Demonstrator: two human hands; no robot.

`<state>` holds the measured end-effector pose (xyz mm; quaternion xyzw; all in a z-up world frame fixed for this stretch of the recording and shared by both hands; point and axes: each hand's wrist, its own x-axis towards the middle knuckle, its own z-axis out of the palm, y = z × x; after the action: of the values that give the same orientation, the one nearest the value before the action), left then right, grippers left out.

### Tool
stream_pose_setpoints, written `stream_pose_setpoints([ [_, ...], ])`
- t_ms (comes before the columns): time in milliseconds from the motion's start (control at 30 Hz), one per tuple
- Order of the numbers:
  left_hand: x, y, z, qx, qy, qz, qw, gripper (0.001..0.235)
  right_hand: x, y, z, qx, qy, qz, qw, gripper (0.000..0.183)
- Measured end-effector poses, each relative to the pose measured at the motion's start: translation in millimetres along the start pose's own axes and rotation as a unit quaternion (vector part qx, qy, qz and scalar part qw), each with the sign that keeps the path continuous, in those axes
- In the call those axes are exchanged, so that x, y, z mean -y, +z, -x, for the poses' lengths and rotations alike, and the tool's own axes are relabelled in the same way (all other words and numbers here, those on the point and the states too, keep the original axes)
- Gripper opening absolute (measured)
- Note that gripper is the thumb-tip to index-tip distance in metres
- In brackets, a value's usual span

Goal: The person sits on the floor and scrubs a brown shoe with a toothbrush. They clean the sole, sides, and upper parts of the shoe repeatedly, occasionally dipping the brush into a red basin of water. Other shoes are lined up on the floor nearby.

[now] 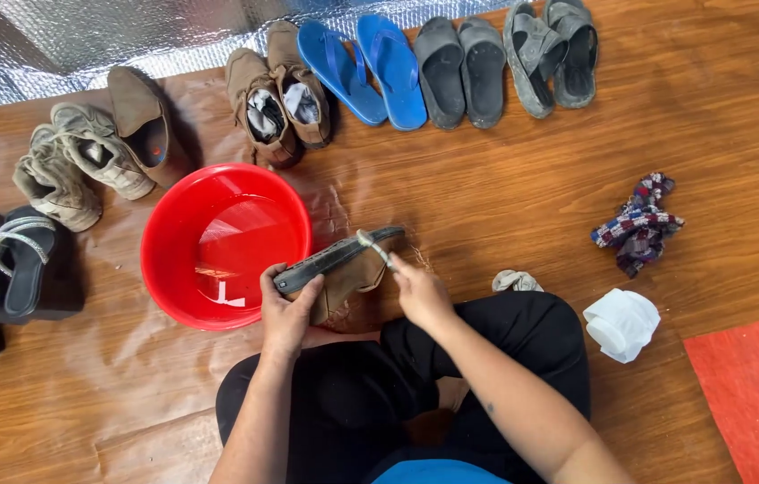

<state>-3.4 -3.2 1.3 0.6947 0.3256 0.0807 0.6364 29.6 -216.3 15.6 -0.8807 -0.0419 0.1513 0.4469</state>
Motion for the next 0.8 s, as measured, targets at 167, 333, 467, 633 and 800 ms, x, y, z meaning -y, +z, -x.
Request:
stream_pose_setpoints([
  [167, 7, -1, -7, -0.003, 0.002, -0.028, 1.000, 0.070, -4, 28, 10, 0.020, -0.048, -0.023, 0.998, 0.042],
  [333, 0, -2, 2, -0.001, -0.003, -0.023, 1.000, 0.072, -38, -1, -16, -0.049, -0.056, 0.081, 0.994, 0.032],
  [467, 0, 2, -2, -0.009, -0.005, -0.024, 1.000, 0.070, -29, 20, -4, -0.017, -0.054, 0.032, 0.998, 0.034],
  [633, -2, 2, -1, -0.013, -0.010, -0.019, 1.000, 0.070, -55, 12, -29, -0.050, -0.019, 0.075, 0.996, 0.030],
  [800, -5, 3, 1, -0.014, -0.012, -0.022, 1.000, 0.069, -45, 11, -23, -0.015, -0.059, 0.030, 0.998, 0.032],
])
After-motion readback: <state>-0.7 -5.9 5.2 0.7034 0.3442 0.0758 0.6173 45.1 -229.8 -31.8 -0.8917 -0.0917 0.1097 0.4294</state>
